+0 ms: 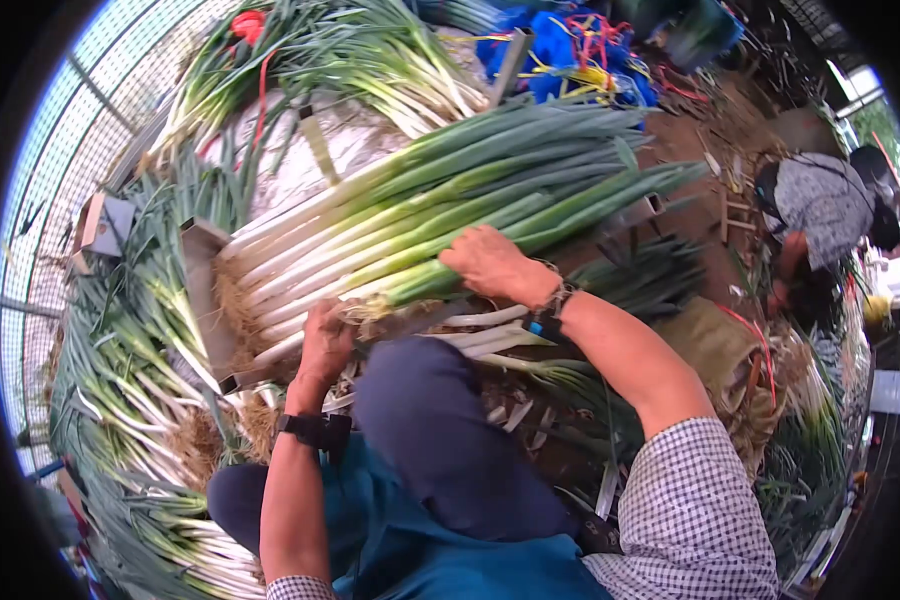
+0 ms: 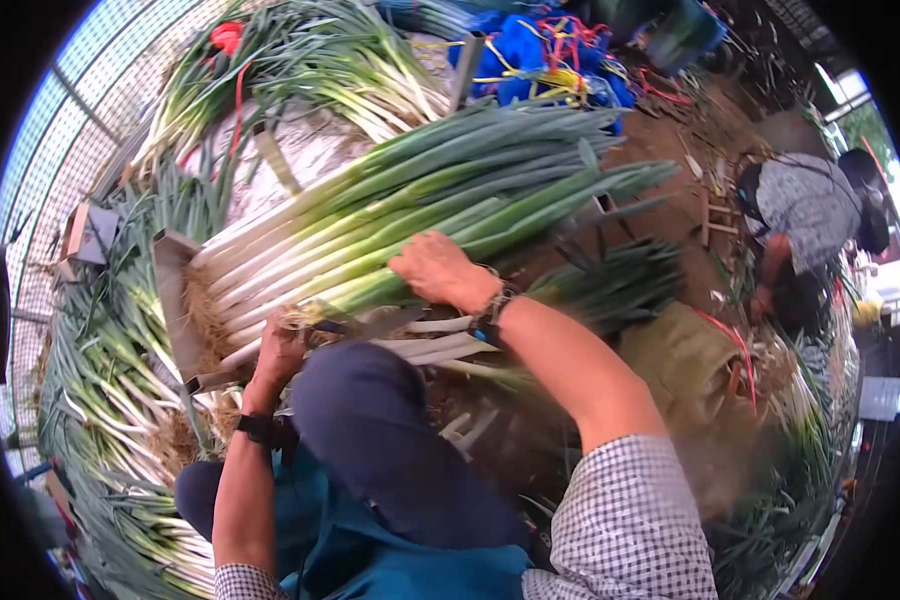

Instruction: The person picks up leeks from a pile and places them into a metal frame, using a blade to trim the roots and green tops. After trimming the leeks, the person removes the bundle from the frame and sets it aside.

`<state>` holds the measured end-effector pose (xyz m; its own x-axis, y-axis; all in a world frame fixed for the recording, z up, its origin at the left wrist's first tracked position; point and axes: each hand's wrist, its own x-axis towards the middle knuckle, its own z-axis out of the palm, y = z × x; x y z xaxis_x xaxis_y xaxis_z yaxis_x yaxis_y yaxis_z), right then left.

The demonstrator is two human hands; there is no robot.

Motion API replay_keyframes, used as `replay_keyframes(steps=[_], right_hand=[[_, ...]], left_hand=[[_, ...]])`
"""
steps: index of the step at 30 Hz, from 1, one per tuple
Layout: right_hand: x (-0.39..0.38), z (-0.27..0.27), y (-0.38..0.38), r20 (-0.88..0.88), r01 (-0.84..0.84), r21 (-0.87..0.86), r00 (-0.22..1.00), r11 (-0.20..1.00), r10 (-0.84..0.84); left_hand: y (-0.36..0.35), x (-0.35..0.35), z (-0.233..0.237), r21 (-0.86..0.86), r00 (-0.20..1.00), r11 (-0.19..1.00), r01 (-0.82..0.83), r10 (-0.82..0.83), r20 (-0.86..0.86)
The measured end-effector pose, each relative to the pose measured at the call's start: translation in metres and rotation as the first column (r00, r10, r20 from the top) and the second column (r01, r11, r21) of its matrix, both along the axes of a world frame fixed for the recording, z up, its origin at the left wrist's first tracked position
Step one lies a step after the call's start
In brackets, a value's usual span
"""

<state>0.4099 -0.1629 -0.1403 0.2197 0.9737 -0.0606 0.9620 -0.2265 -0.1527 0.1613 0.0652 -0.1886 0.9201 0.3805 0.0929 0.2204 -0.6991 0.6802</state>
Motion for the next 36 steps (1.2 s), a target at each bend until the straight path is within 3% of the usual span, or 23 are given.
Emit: replay_keyframes(steps=[3, 5, 6, 8, 10, 12, 14, 16, 18, 19, 20, 23, 24, 27, 28, 29, 30, 33, 34, 35, 36], right_hand=[[-0.006, 0.009, -0.003, -0.005, 0.037, 0.011, 0.999, 0.999, -0.037], [-0.010, 0.021, -0.002, 0.005, 0.049, -0.039, 0.999, 0.998, -0.049], [-0.014, 0.035, -0.007, -0.063, 0.049, 0.166, 0.997, 0.985, -0.039], [-0.029, 0.068, -0.031, -0.178, 0.073, 0.544, 0.984, 0.836, 0.030], [-0.049, 0.089, -0.077, -0.378, 0.339, 0.603, 0.918, 0.722, -0.115], [-0.066, 0.070, -0.125, -0.636, 0.633, 0.408, 0.714, 0.658, -0.293], [-0.070, 0.009, -0.170, -0.710, 0.781, -0.015, 0.431, 0.624, -0.556], [-0.067, -0.065, -0.216, -0.436, 0.656, -0.147, 0.629, 0.741, -0.643], [-0.065, -0.109, -0.229, -0.342, 0.639, -0.188, 0.670, 0.746, -0.659], [-0.066, -0.120, -0.227, -0.301, 0.627, -0.205, 0.690, 0.752, -0.658], [-0.065, -0.124, -0.220, -0.266, 0.612, -0.182, 0.723, 0.770, -0.637], [-0.056, -0.136, -0.184, -0.201, 0.531, -0.139, 0.811, 0.836, -0.549], [-0.053, -0.150, -0.180, -0.204, 0.493, -0.159, 0.831, 0.855, -0.517], [-0.043, -0.207, -0.180, -0.228, 0.456, -0.285, 0.822, 0.843, -0.521], [-0.046, -0.218, -0.195, -0.239, 0.460, -0.345, 0.800, 0.818, -0.551], [-0.044, -0.207, -0.201, -0.232, 0.457, -0.364, 0.800, 0.812, -0.554], [-0.044, -0.188, -0.197, -0.230, 0.447, -0.375, 0.804, 0.812, -0.548], [-0.039, -0.135, -0.198, -0.128, 0.470, -0.317, 0.839, 0.824, -0.528], [-0.042, -0.127, -0.206, -0.076, 0.483, -0.292, 0.849, 0.825, -0.523], [-0.036, -0.128, -0.219, -0.105, 0.475, -0.107, 0.868, 0.873, -0.485], [-0.030, -0.120, -0.227, -0.111, 0.500, -0.050, 0.858, 0.865, -0.502]], left_hand=[[-0.006, 0.001, -0.032, -0.302, 0.983, 0.945, -0.122, 0.158, 0.095], [0.006, -0.006, -0.054, -0.200, 0.987, 0.970, -0.136, 0.151, 0.061], [0.008, -0.006, -0.057, -0.173, 0.988, 0.977, -0.125, 0.138, 0.068], [0.012, -0.011, -0.062, -0.054, 0.994, 0.996, -0.071, 0.075, 0.077], [0.012, -0.012, -0.068, -0.034, 0.992, 0.997, -0.070, 0.073, 0.107], [0.007, -0.009, -0.070, -0.073, 0.984, 0.992, -0.107, 0.116, 0.137], [0.000, -0.008, -0.056, -0.024, 0.987, 0.994, -0.110, 0.112, 0.115], [-0.004, -0.009, -0.039, 0.070, 0.994, 0.994, -0.088, 0.084, 0.067], [0.012, -0.014, -0.081, 0.058, 0.996, 0.995, -0.075, 0.077, -0.038], [0.015, -0.012, -0.094, -0.070, 0.993, 0.990, -0.119, 0.117, -0.033], [0.004, -0.007, -0.063, -0.135, 0.992, 0.983, -0.123, 0.123, -0.015], [-0.008, -0.002, -0.051, -0.082, 0.973, 0.982, -0.171, 0.181, 0.146], [-0.011, -0.001, -0.030, 0.140, 0.983, 0.982, -0.127, 0.106, 0.148], [-0.011, -0.002, -0.020, -0.206, 0.976, 0.965, -0.162, 0.188, 0.113], [-0.012, 0.000, -0.027, -0.235, 0.974, 0.956, -0.175, 0.203, 0.100], [-0.013, 0.000, -0.035, -0.263, 0.972, 0.946, -0.188, 0.217, 0.087], [-0.011, 0.000, -0.026, -0.143, 0.978, 0.969, -0.201, 0.206, 0.024], [0.009, -0.006, -0.061, 0.156, 0.998, 0.986, -0.063, 0.065, -0.006], [0.013, -0.010, -0.076, -0.044, 0.994, 0.994, -0.101, 0.103, 0.041], [0.017, -0.014, -0.092, -0.242, 0.984, 0.961, -0.130, 0.156, 0.090], [0.020, -0.014, -0.096, -0.251, 0.984, 0.958, -0.135, 0.160, 0.081]])
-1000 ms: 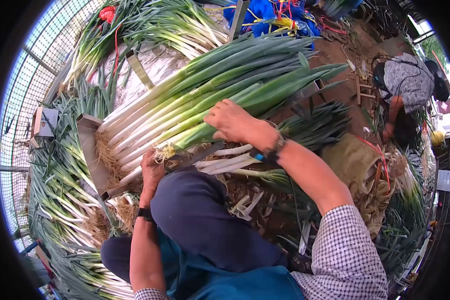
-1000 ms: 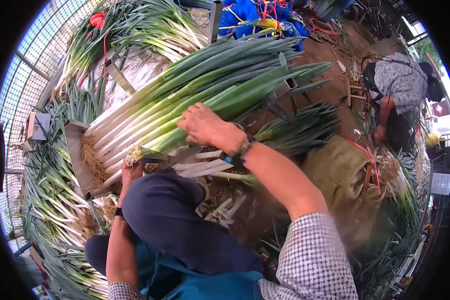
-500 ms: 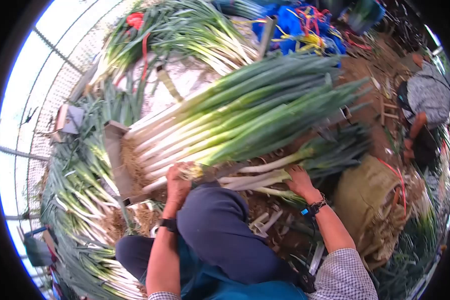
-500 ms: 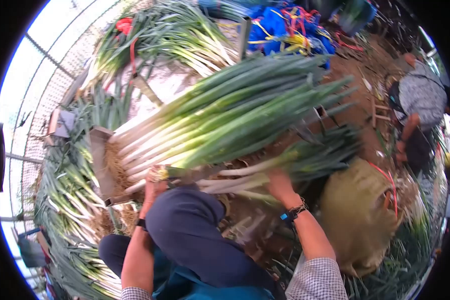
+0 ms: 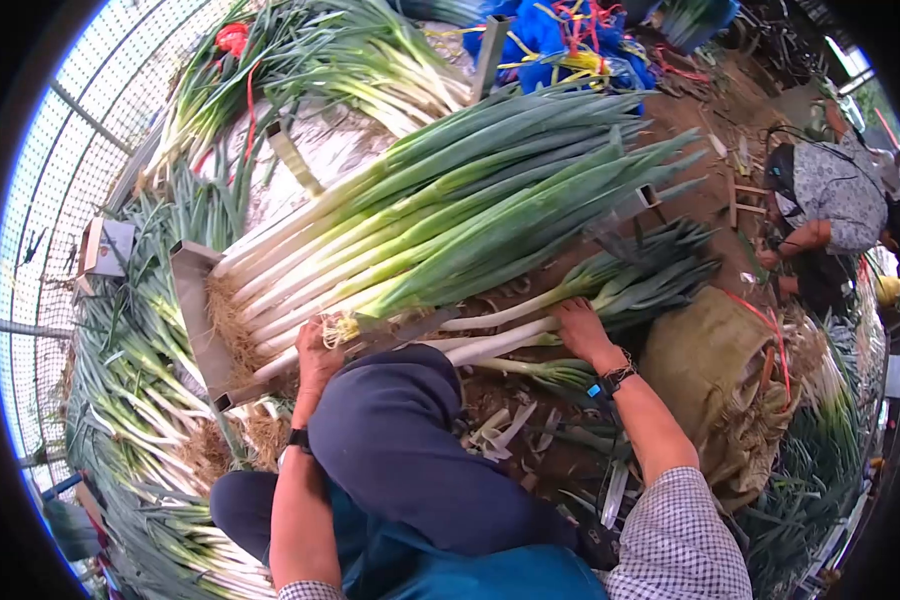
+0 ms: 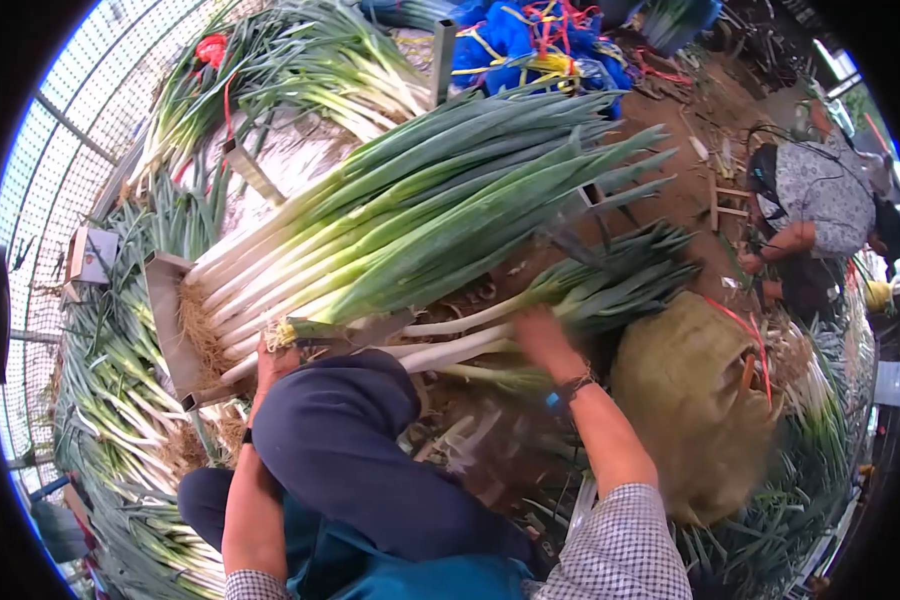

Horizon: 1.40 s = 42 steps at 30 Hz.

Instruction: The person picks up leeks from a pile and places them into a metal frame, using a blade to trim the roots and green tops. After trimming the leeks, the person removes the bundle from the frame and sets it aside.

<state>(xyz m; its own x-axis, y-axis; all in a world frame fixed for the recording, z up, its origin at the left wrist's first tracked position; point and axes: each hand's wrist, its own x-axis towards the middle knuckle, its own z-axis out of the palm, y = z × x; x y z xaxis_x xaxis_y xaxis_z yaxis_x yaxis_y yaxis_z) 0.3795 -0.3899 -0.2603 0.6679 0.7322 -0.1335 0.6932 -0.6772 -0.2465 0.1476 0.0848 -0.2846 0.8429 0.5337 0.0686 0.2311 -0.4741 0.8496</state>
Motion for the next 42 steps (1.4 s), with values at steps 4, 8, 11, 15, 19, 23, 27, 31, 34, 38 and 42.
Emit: replay_keyframes(steps=[4, 8, 11, 15, 19, 23, 27, 31, 34, 38, 42], right_hand=[[0.015, 0.027, -0.024, 0.096, 0.083, 0.264, 0.989, 0.961, -0.112], [0.027, 0.054, -0.035, 0.123, 0.128, 0.279, 0.978, 0.952, -0.168], [0.042, 0.049, -0.059, 0.239, 0.199, 0.217, 0.938, 0.956, -0.249], [0.079, 0.040, -0.115, 0.265, 0.332, 0.322, 0.867, 0.886, -0.422], [0.084, 0.132, -0.124, 0.189, 0.268, 0.545, 0.884, 0.795, -0.427], [0.093, 0.223, -0.136, 0.447, 0.354, 0.603, 0.591, 0.715, -0.671], [0.162, 0.256, -0.157, 0.155, 0.534, 0.611, 0.643, 0.584, -0.750], [0.217, 0.311, -0.118, 0.321, 0.273, 0.495, 0.825, 0.825, -0.466], [0.195, 0.387, -0.009, 0.223, 0.256, 0.356, 0.911, 0.899, -0.347], [0.171, 0.423, 0.129, 0.255, -0.183, 0.014, 0.951, 0.983, 0.173], [0.125, 0.342, 0.239, 0.133, -0.384, 0.001, 0.915, 0.923, 0.381]], left_hand=[[-0.012, 0.008, 0.044, 0.199, 0.994, 0.978, 0.059, -0.039, -0.106], [-0.008, 0.010, 0.047, 0.103, 0.988, 0.992, 0.072, -0.056, -0.143], [-0.018, 0.013, 0.072, 0.133, 0.963, 0.977, 0.169, -0.135, -0.235], [-0.008, 0.012, 0.048, 0.228, 0.984, 0.963, 0.145, -0.116, -0.136], [-0.009, 0.011, 0.062, 0.261, 0.962, 0.946, 0.192, -0.129, -0.242], [-0.018, 0.027, 0.072, 0.148, 0.957, 0.969, 0.197, -0.158, -0.241], [-0.024, 0.018, 0.074, 0.340, 0.970, 0.931, 0.134, -0.053, -0.236], [-0.034, 0.021, 0.069, 0.475, 0.993, 0.876, 0.084, -0.034, -0.112], [-0.038, 0.022, 0.074, 0.426, 0.991, 0.901, 0.084, -0.031, -0.131], [-0.052, 0.017, 0.081, 0.601, 0.993, 0.794, -0.090, 0.024, 0.117], [-0.057, 0.016, 0.089, 0.569, 0.992, 0.813, -0.120, 0.075, 0.103]])
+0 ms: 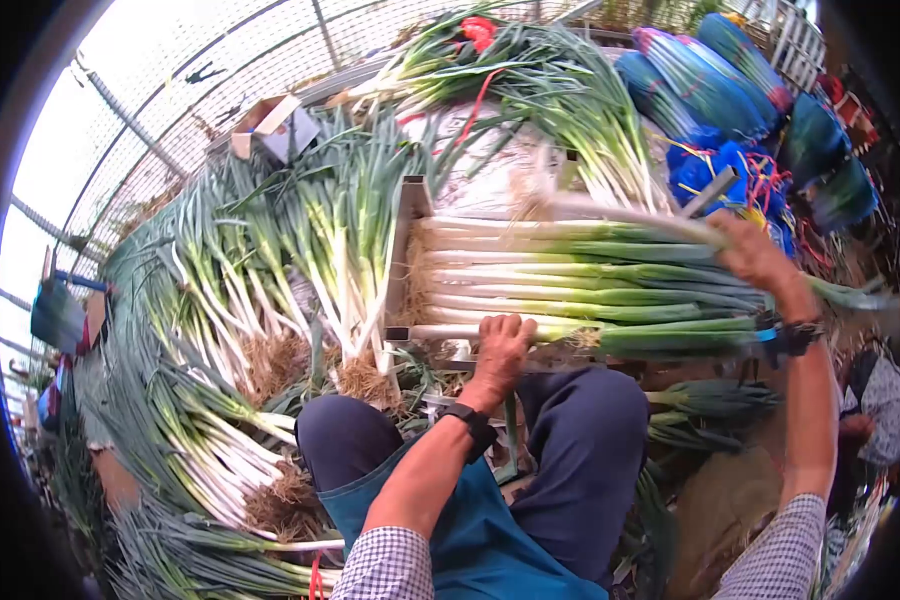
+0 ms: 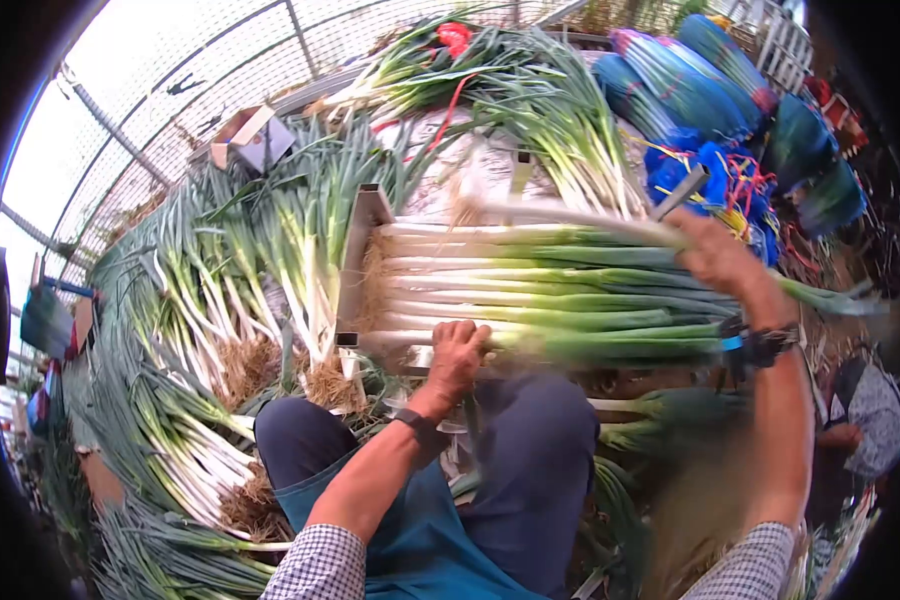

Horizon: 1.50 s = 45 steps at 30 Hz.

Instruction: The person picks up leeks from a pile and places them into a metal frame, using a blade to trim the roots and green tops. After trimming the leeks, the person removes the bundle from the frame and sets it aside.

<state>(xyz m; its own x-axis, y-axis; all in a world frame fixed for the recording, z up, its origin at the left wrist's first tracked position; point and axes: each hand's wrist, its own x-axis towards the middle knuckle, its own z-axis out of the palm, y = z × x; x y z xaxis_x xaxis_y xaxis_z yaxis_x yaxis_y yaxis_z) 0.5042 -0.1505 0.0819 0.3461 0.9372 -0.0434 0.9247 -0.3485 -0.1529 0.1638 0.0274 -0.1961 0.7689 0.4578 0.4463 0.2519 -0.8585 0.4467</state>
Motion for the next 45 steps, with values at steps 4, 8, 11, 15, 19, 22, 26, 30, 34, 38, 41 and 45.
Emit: replay_keyframes(steps=[4, 8, 11, 15, 19, 22, 26, 30, 34, 38, 41, 45], right_hand=[[-0.042, -0.123, 0.068, -0.445, -0.048, -0.263, 0.892, 0.964, -0.077], [-0.086, -0.245, 0.098, -0.526, -0.301, -0.192, 0.835, 0.934, 0.161], [-0.108, -0.207, 0.099, -0.533, -0.232, -0.139, 0.837, 0.963, 0.125], [-0.038, -0.185, 0.068, -0.328, -0.113, -0.210, 0.944, 0.971, 0.039], [-0.042, -0.139, 0.039, -0.374, -0.086, -0.015, 0.925, 0.996, 0.074], [-0.067, -0.151, 0.027, -0.367, -0.132, -0.101, 0.926, 0.986, 0.087], [-0.073, -0.182, 0.012, -0.147, -0.154, 0.033, 0.977, 0.988, 0.157], [-0.086, -0.164, 0.014, -0.288, -0.127, -0.289, 0.957, 0.949, 0.040], [-0.097, -0.197, -0.014, -0.063, -0.193, 0.026, 0.979, 0.981, 0.194], [-0.105, -0.218, -0.025, 0.048, -0.206, 0.226, 0.978, 0.952, 0.201], [-0.102, -0.220, -0.022, 0.011, -0.204, 0.228, 0.978, 0.952, 0.207], [-0.087, -0.218, -0.010, -0.083, -0.211, 0.100, 0.972, 0.972, 0.219]], left_hand=[[0.001, -0.002, -0.009, -0.069, 1.000, 0.997, 0.018, -0.017, 0.010], [0.002, -0.004, -0.018, -0.137, 0.999, 0.990, 0.034, -0.036, -0.016], [0.004, -0.005, -0.008, -0.235, 0.998, 0.971, 0.046, -0.056, -0.039], [0.003, -0.004, -0.014, -0.159, 0.999, 0.987, 0.029, -0.031, -0.012], [0.007, -0.005, -0.020, -0.144, 0.997, 0.988, 0.060, -0.066, -0.043], [0.013, -0.004, -0.018, -0.133, 0.993, 0.986, 0.100, -0.107, -0.044], [0.021, -0.004, -0.008, -0.199, 0.977, 0.971, 0.129, -0.159, -0.140], [0.016, -0.004, -0.016, -0.149, 0.989, 0.982, 0.116, -0.129, -0.077], [0.015, -0.007, -0.024, 0.008, 0.987, 0.998, 0.056, -0.054, -0.150], [0.008, -0.004, -0.019, 0.015, 0.995, 0.999, 0.040, -0.039, -0.097], [0.011, -0.002, -0.017, -0.048, 0.985, 0.996, 0.074, -0.080, -0.151], [0.019, -0.005, -0.024, -0.075, 0.981, 0.992, 0.104, -0.115, -0.155]])
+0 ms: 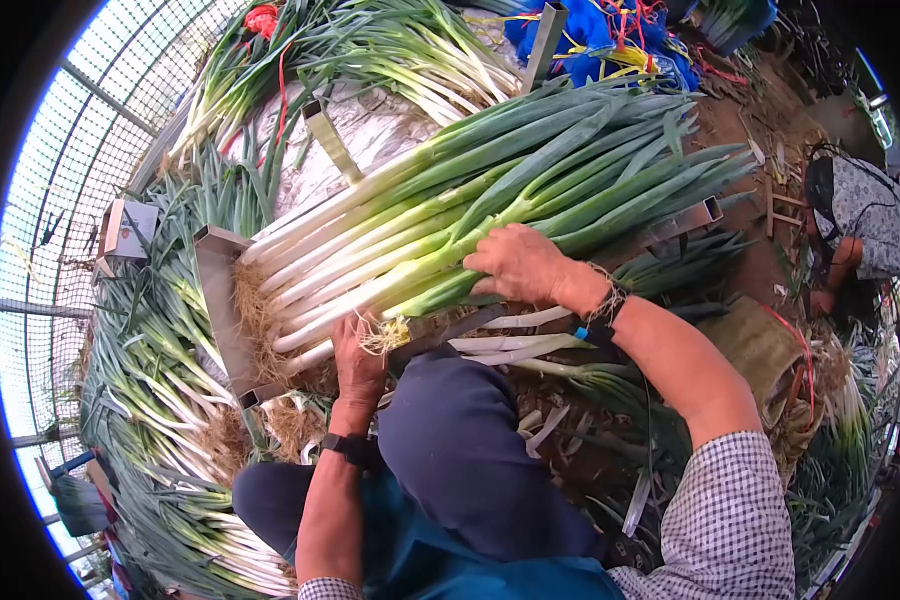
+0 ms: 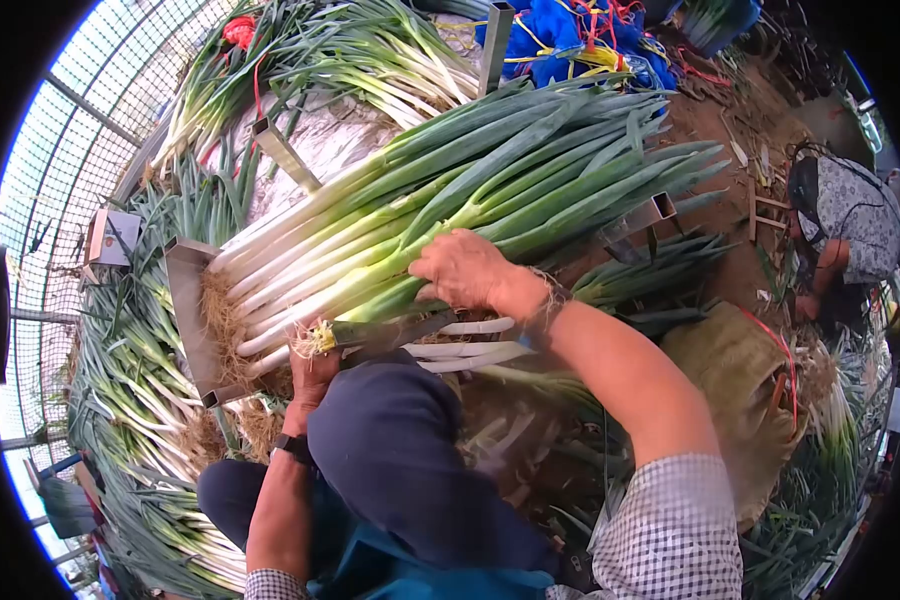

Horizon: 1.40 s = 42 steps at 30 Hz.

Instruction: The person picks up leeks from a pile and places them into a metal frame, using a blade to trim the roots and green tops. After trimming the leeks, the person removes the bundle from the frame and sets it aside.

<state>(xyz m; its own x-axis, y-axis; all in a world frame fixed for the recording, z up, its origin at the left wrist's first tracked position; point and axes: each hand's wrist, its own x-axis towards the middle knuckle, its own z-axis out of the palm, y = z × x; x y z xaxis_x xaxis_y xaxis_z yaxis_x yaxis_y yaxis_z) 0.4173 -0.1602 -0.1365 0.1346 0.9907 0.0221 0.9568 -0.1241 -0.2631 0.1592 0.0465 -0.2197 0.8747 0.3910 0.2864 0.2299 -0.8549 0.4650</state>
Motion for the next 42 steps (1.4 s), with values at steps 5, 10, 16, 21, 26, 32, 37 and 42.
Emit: replay_keyframes(steps=[5, 10, 16, 21, 26, 32, 37, 42], right_hand=[[-0.004, 0.025, 0.005, 0.039, 0.018, 0.056, 0.999, 0.998, -0.020], [-0.013, 0.028, -0.003, 0.208, -0.060, 0.133, 0.978, 0.989, 0.031], [-0.017, 0.010, -0.005, 0.285, -0.090, 0.168, 0.958, 0.982, 0.039], [-0.003, 0.008, 0.004, -0.003, -0.065, -0.065, 0.998, 0.996, 0.065], [0.006, 0.011, 0.013, -0.139, -0.043, -0.181, 0.990, 0.982, 0.017], [-0.013, 0.023, 0.002, 0.046, -0.061, 0.194, 0.998, 0.979, 0.053], [-0.015, -0.001, -0.003, -0.044, -0.011, 0.158, 0.999, 0.987, 0.018], [-0.020, -0.002, -0.003, -0.067, 0.025, 0.195, 0.998, 0.980, -0.012]], left_hand=[[0.009, 0.001, 0.029, -0.222, 0.994, 0.969, 0.104, -0.097, 0.040], [0.030, 0.003, 0.027, -0.415, 0.984, 0.897, 0.149, -0.175, -0.025], [0.028, 0.005, 0.050, -0.423, 0.968, 0.890, 0.170, -0.232, -0.099], [0.009, 0.001, 0.045, -0.208, 0.989, 0.969, 0.129, -0.141, -0.042], [0.006, -0.002, 0.032, -0.126, 0.994, 0.987, 0.101, -0.107, -0.039], [0.010, 0.002, 0.036, -0.151, 0.986, 0.976, 0.156, -0.163, -0.032], [0.015, 0.005, 0.032, -0.221, 0.973, 0.966, 0.131, -0.168, -0.158], [-0.014, -0.009, 0.053, 0.039, 0.994, 0.998, 0.049, -0.053, 0.094]])
